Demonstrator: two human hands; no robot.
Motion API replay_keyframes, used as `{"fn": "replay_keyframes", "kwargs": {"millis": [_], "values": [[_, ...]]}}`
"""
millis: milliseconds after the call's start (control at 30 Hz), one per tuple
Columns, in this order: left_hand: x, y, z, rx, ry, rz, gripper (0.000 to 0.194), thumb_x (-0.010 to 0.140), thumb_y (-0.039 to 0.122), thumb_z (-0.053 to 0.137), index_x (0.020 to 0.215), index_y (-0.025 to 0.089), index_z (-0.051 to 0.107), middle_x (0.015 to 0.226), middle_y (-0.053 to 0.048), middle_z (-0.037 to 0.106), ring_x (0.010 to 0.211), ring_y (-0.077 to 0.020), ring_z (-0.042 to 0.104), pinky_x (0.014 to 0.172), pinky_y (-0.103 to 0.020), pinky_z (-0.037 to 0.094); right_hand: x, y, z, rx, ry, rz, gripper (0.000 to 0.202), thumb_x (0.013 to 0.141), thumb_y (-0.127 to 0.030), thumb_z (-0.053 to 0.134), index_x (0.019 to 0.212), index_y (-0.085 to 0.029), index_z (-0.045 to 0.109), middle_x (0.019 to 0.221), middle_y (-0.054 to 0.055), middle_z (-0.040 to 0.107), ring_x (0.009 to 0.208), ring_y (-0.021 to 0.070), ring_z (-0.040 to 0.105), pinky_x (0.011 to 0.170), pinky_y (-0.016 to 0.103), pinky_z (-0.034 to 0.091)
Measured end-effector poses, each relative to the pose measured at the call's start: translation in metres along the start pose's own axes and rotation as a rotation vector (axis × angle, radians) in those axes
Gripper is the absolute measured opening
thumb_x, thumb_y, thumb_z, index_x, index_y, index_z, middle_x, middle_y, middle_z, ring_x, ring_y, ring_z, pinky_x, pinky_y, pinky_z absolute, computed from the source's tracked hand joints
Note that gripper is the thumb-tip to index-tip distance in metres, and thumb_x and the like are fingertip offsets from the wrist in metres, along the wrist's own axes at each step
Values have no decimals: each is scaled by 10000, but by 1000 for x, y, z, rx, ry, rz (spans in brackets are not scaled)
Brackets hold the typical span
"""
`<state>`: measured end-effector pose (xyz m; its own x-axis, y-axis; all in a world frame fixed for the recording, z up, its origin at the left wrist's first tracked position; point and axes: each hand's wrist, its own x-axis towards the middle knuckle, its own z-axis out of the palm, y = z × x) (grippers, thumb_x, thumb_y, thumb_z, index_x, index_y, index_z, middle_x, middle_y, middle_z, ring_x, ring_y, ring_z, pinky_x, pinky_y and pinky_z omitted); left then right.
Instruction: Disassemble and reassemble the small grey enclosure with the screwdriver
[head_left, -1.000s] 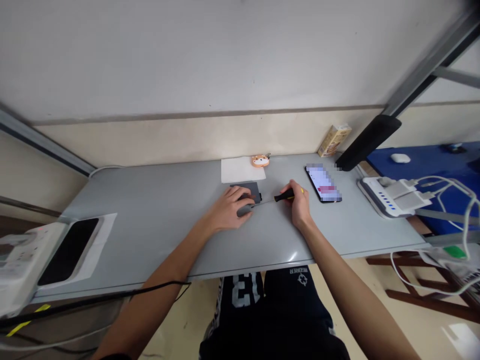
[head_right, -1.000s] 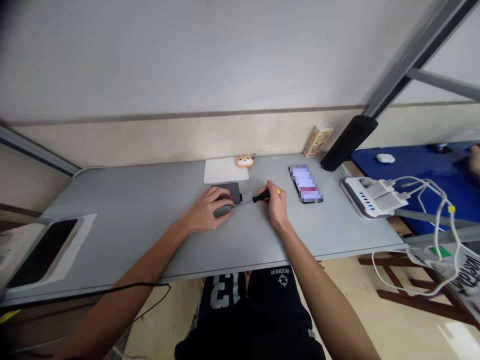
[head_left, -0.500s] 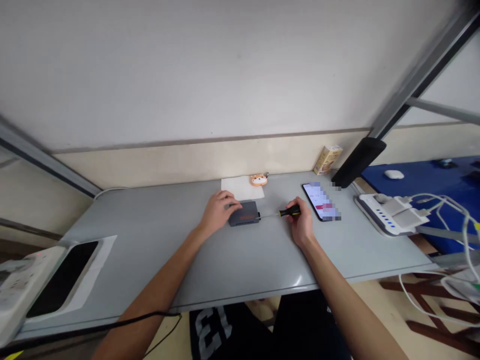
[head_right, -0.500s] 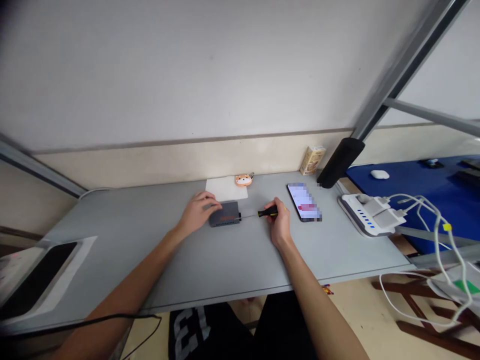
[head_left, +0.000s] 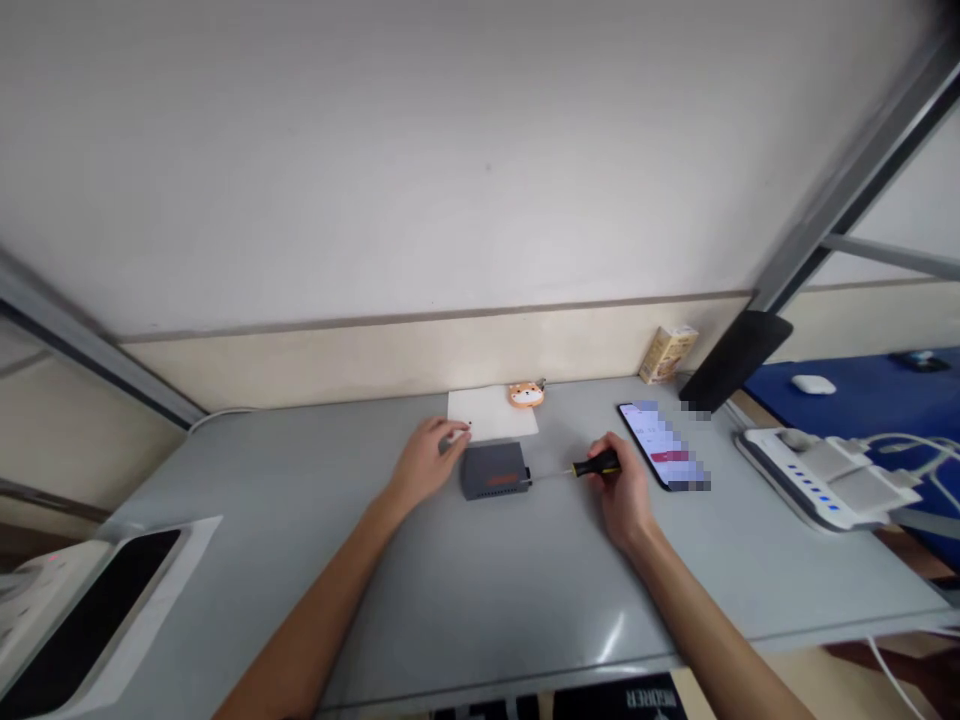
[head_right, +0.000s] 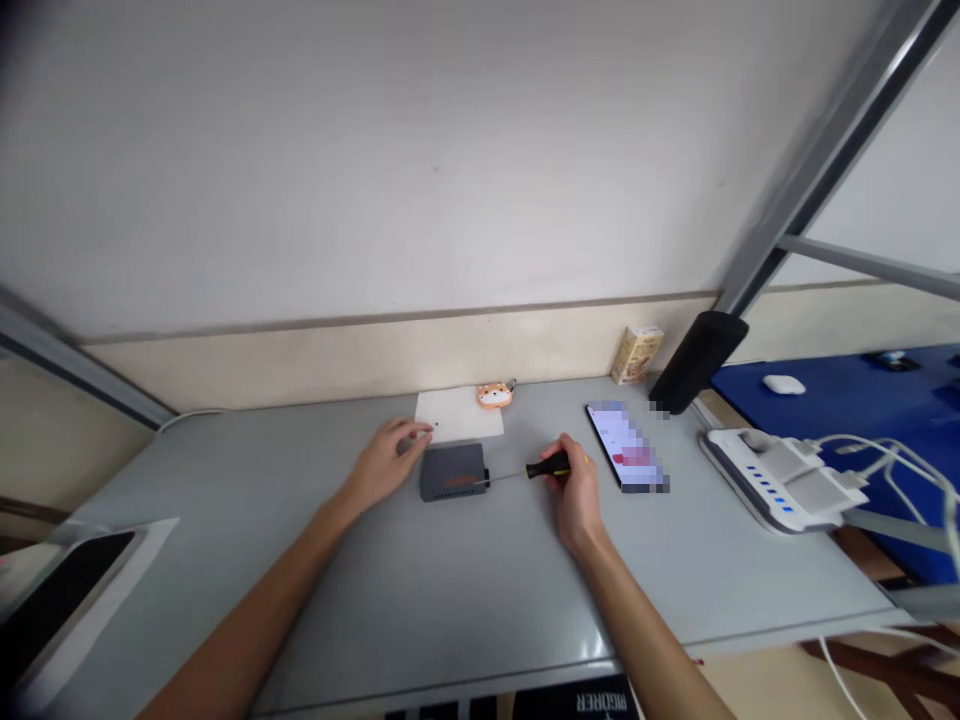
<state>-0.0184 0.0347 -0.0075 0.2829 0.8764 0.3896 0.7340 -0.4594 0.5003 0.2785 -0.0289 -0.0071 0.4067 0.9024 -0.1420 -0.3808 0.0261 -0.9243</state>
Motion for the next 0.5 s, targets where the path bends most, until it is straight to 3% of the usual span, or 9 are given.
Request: {"fn": "replay_keyframes", "kwargs": {"millis": [67, 200, 300, 400, 500], "values": [[-18, 15, -1, -58, -103, 10, 304, 1016, 446, 546, 1232, 268, 666, 1024, -57, 710, 882, -213, 671, 796, -372, 551, 11, -6, 9, -24, 34, 18, 315, 842, -487, 632, 682, -216, 642, 702, 29, 613, 599, 159, 546, 456, 277, 387], [-34, 37, -5, -59, -166, 74, 451, 943, 445, 667, 1359, 288, 591, 1251, -98, 672, 1131, -286, 642, 971, -455, 531, 37, -12, 35, -79, -2, -32, 330, 862, -480, 599, 685, -206, 648, 627, 22, 583, 527, 135, 506, 452, 279, 348], [-30, 35, -8, -180, -267, 55, 452, 968, 411, 635, 1403, 308, 569, 1327, -82, 643, 1208, -267, 621, 1043, -437, 511, 47, -6, 45, -106, 33, -86, 380, 885, -517, 569, 689, -200, 645, 669, 38, 609, 549, 138, 534, 467, 280, 363], [-25, 25, -8, -325, -271, -47, 431, 1004, 323, 565, 1433, 299, 542, 1399, -64, 627, 1239, -238, 621, 1059, -404, 507, 42, 2, 42, -159, 45, -120, 413, 886, -550, 569, 681, -199, 644, 676, 37, 610, 589, 145, 552, 488, 269, 392], [-22, 21, -4, -402, -264, -133, 373, 1030, 298, 492, 1393, 279, 575, 1300, -55, 694, 1181, -219, 658, 1024, -385, 522, 34, 7, 37, -232, 30, -132, 430, 880, -550, 569, 649, -195, 645, 665, 25, 601, 636, 150, 559, 529, 258, 423]]}}
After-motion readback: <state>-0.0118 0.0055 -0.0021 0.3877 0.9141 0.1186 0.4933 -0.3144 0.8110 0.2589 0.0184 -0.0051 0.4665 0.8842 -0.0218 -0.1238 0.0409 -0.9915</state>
